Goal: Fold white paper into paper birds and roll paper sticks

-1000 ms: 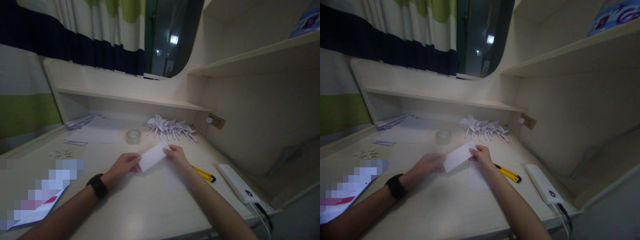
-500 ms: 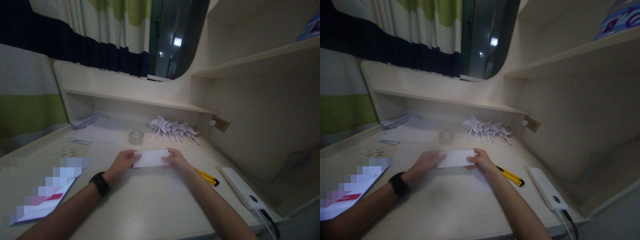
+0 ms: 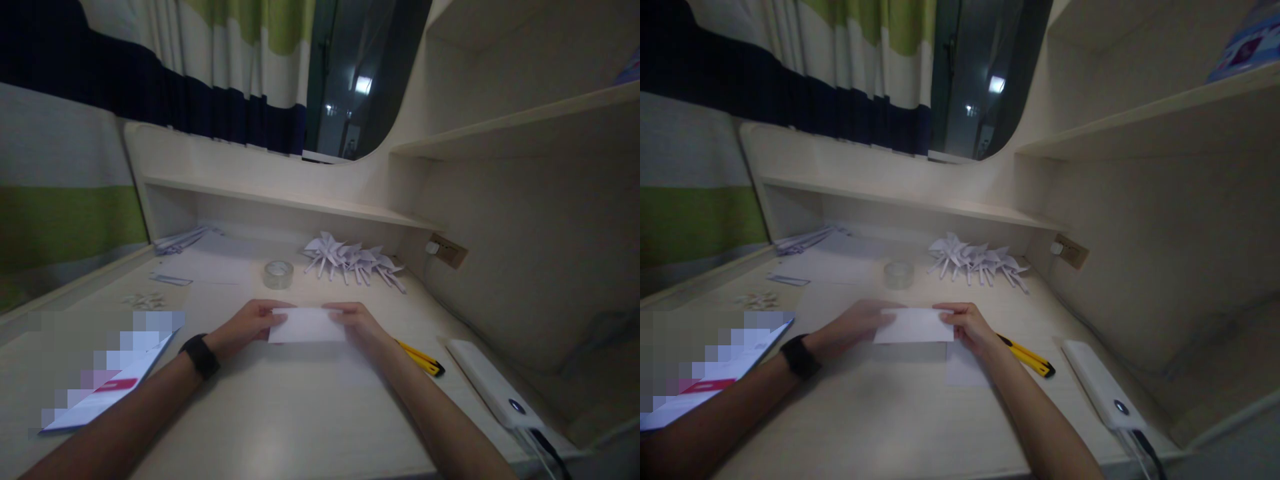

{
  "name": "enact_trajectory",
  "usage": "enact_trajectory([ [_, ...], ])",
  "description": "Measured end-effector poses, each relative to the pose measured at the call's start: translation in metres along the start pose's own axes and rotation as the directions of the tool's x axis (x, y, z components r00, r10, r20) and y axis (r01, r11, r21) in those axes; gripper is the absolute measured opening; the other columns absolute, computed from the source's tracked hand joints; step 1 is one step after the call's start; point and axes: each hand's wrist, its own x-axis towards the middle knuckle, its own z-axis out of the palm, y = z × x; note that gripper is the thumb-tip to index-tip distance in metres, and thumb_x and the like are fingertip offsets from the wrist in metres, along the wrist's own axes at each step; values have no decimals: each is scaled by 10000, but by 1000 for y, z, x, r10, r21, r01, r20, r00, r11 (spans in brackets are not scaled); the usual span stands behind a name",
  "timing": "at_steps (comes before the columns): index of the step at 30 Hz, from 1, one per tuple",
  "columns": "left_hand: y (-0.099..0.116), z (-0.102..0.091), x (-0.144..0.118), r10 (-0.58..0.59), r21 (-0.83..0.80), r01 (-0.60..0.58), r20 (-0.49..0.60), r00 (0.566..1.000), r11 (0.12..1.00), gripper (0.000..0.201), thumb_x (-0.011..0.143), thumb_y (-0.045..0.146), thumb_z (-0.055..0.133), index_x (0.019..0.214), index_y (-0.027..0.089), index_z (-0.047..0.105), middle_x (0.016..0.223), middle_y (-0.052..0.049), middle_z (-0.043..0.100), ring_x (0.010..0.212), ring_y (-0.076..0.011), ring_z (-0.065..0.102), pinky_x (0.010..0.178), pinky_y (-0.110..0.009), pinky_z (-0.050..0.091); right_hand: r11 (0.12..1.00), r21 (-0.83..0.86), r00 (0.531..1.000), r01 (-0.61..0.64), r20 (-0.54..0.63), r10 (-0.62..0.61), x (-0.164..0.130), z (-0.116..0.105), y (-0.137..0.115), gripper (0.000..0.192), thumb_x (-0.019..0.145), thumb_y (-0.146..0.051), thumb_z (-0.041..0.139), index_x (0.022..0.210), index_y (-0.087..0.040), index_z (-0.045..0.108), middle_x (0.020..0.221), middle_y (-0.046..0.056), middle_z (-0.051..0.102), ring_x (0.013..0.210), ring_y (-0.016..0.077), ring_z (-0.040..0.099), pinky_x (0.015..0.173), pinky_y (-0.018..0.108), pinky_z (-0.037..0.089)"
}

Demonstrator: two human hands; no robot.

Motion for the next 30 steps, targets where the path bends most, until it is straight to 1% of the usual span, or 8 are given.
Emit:
enact_trajectory([
  [5,-2,-3,1,1,-55,3,66,998,999,458,757,357,716,1150,131,653,1010,-117,699,865,-214,628,739,-325,472,1000,-15,1000,14,-9,-14,-3,2,-4,358,594,-241,808,936,-157,747,777,62,734,693,167,645,699,293,445],
  [12,-1,-5,0,-12,-124,22,83,996,992,414,742,317,729,1105,127,677,1056,-131,692,883,-219,626,761,-330,461,995,-97,999,36,-34,-39,-5,1,-7,313,593,-278,798,886,-171,760,725,63,721,700,187,633,633,287,434],
  [15,-2,-6,0,0,-148,13,91,996,989,379,761,361,707,1062,131,695,1044,-127,693,884,-218,620,745,-313,454,989,-137,998,47,-38,-53,-6,3,-6,306,601,-286,786,882,-168,761,700,61,713,677,184,623,616,289,433],
  [17,-4,-6,0,-18,-170,39,119,993,985,379,797,426,660,1040,138,701,1023,-129,694,874,-217,620,729,-305,450,983,-179,999,41,-20,-45,-7,6,-6,297,606,-291,783,874,-165,762,691,59,711,655,177,616,608,287,432],
  [20,-8,-4,1,-90,-163,127,217,972,978,449,831,506,594,1086,146,679,989,-133,694,831,-211,622,698,-297,447,968,-250,999,40,42,-30,-10,13,-7,283,605,-300,787,849,-159,764,707,60,717,628,163,604,604,280,429],
  [22,-12,-1,1,-108,-128,150,288,952,980,460,822,491,617,1124,146,660,1024,-134,683,852,-210,621,710,-290,444,955,-291,996,59,87,-35,-13,18,-8,276,605,-309,788,832,-153,764,737,65,724,630,157,601,604,275,426],
  [26,-14,10,-2,-75,-51,104,400,913,993,417,820,414,655,1137,145,650,1118,-128,654,928,-218,612,776,-296,442,933,-345,989,104,139,-59,-18,28,-11,241,629,-318,774,812,-161,768,764,64,728,655,154,602,617,267,430],
  [30,-14,18,-6,-79,-55,117,461,884,992,476,819,415,658,1224,179,571,1019,-128,688,817,-224,658,697,-307,476,917,-370,985,151,140,-105,-18,33,-12,224,633,-334,773,777,-162,768,746,57,716,637,147,586,611,265,433],
])
